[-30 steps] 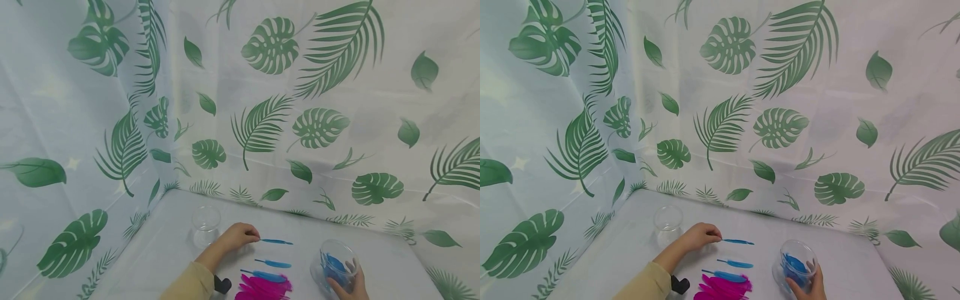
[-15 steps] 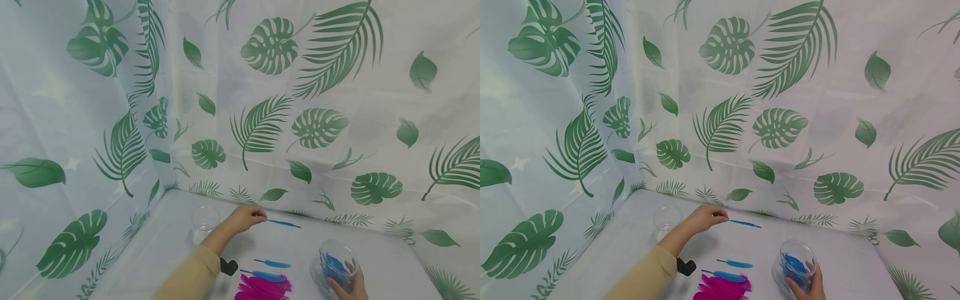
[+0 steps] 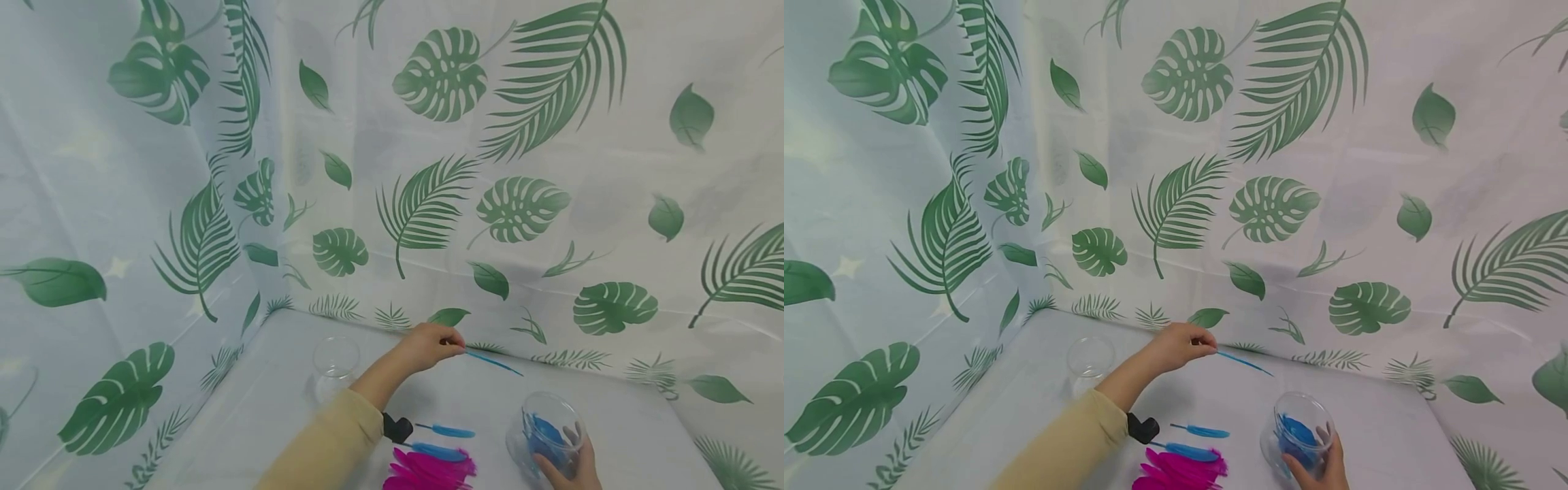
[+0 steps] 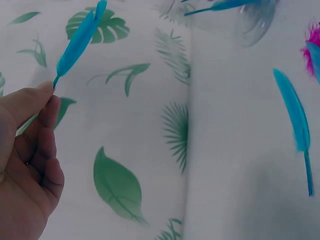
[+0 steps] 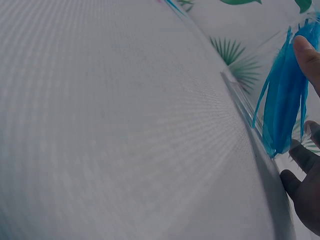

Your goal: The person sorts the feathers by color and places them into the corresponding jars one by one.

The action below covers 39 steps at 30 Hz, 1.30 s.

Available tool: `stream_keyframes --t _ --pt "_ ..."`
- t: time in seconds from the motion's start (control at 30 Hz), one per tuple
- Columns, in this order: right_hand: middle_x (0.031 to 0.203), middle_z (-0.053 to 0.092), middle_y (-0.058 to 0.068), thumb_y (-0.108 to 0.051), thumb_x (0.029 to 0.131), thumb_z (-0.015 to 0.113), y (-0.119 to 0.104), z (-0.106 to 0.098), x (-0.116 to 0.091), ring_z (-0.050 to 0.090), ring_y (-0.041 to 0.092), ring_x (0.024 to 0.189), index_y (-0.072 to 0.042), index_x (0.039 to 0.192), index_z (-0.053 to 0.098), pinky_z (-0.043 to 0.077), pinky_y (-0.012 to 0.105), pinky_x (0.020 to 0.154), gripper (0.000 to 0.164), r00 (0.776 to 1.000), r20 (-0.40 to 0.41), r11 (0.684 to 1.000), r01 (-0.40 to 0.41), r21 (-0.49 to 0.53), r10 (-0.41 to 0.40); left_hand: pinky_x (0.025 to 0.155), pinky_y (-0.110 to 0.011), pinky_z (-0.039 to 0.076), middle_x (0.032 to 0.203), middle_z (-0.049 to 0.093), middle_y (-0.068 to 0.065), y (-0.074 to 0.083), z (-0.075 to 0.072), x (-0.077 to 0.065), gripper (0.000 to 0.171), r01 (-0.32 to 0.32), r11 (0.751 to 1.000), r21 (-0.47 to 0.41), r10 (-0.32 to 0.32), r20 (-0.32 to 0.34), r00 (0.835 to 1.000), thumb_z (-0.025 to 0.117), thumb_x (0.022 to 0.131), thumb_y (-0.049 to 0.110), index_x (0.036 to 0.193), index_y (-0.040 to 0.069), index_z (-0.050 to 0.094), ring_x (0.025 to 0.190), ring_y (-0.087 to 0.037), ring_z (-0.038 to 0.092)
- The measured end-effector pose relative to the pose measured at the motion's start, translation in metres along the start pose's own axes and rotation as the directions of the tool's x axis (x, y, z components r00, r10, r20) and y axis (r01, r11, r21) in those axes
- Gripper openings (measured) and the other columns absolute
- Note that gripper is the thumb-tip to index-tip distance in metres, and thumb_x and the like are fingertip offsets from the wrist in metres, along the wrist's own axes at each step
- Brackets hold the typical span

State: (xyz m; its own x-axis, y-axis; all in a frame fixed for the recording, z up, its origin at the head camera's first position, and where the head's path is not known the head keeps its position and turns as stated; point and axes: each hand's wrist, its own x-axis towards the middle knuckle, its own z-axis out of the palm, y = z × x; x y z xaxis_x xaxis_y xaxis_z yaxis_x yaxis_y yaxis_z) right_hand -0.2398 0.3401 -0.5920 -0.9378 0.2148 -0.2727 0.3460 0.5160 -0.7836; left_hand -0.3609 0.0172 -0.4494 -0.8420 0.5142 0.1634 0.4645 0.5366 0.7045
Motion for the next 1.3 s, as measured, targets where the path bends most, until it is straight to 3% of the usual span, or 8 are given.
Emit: stream_keyframes --t 0.23,0.4,0.5,0.67,0.87,1.07,1.3 --pt "0.162 -0.007 0.029 -0.068 0.073 0.074 -0.001 0.001 -0.001 0.013 0.06 0.141 -0.015 0.151 -0.031 0.021 0.074 0.109 0.141 1.0 -0.013 1.0 0.004 0.006 -0.004 0.068 -0.015 0.047 0.091 0.066 0.019 0.02 0.021 0.007 0.011 -0.041 0.998 0.037 0.04 0.027 0.999 0.064 0.096 0.034 0.099 0.027 0.072 0.078 0.003 0.055" --pt "0.162 -0.005 0.029 -0.067 0.071 0.076 -0.003 0.002 -0.003 0.014 0.059 0.141 -0.016 0.152 -0.03 0.022 0.073 0.11 0.142 1.0 -0.028 1.0 0.002 0.019 -0.001 0.076 -0.014 0.048 0.096 0.066 0.023 0.029 0.043 0.011 0.012 -0.052 0.99 0.131 0.042 0.076 0.996 0.062 0.097 0.036 0.102 0.032 0.072 0.083 0.006 0.055" --pt "0.162 -0.005 0.03 -0.068 0.07 0.076 -0.003 0.003 -0.004 0.014 0.059 0.141 -0.015 0.152 -0.029 0.022 0.073 0.11 0.143 0.999 -0.037 1.0 0.003 0.027 -0.002 0.081 -0.012 0.047 0.098 0.067 0.024 0.035 0.055 0.014 0.013 -0.1 0.972 0.212 0.079 0.104 0.991 0.062 0.097 0.037 0.103 0.033 0.072 0.085 0.008 0.056" --pt "0.161 -0.004 0.031 -0.066 0.071 0.077 -0.004 0.002 -0.004 0.015 0.059 0.141 -0.014 0.152 -0.029 0.022 0.071 0.112 0.143 0.999 -0.042 1.0 0.012 0.026 -0.01 0.077 -0.007 0.043 0.096 0.066 0.026 0.041 0.073 0.017 0.013 -0.172 0.928 0.331 0.134 0.137 0.982 0.061 0.096 0.04 0.101 0.035 0.073 0.089 0.01 0.057" --pt "0.161 -0.004 0.031 -0.066 0.07 0.078 -0.006 -0.001 -0.006 0.015 0.058 0.141 -0.014 0.153 -0.028 0.023 0.071 0.112 0.143 0.999 -0.047 0.999 0.019 0.044 -0.017 0.082 -0.007 0.043 0.096 0.066 0.029 0.05 0.092 0.02 0.012 -0.163 0.916 0.367 0.116 0.147 0.982 0.062 0.095 0.041 0.1 0.037 0.072 0.091 0.011 0.057" --pt "0.162 -0.004 0.028 -0.067 0.068 0.078 -0.004 -0.002 -0.009 0.013 0.058 0.142 -0.015 0.153 -0.027 0.022 0.071 0.111 0.145 0.998 -0.066 0.999 0.017 0.031 -0.015 0.087 -0.007 0.041 0.094 0.062 0.03 0.061 0.117 0.02 0.014 -0.196 0.9 0.388 0.125 0.201 0.972 0.06 0.095 0.046 0.102 0.041 0.07 0.091 0.012 0.054" --pt "0.163 -0.006 0.027 -0.064 0.07 0.079 -0.004 -0.002 -0.005 0.012 0.058 0.143 -0.018 0.152 -0.03 0.021 0.071 0.112 0.144 0.998 -0.052 0.999 0.031 0.039 -0.029 0.088 -0.009 0.043 0.09 0.061 0.031 0.066 0.126 0.02 0.012 -0.122 0.917 0.38 0.06 0.172 0.983 0.061 0.092 0.047 0.1 0.043 0.07 0.089 0.012 0.054"
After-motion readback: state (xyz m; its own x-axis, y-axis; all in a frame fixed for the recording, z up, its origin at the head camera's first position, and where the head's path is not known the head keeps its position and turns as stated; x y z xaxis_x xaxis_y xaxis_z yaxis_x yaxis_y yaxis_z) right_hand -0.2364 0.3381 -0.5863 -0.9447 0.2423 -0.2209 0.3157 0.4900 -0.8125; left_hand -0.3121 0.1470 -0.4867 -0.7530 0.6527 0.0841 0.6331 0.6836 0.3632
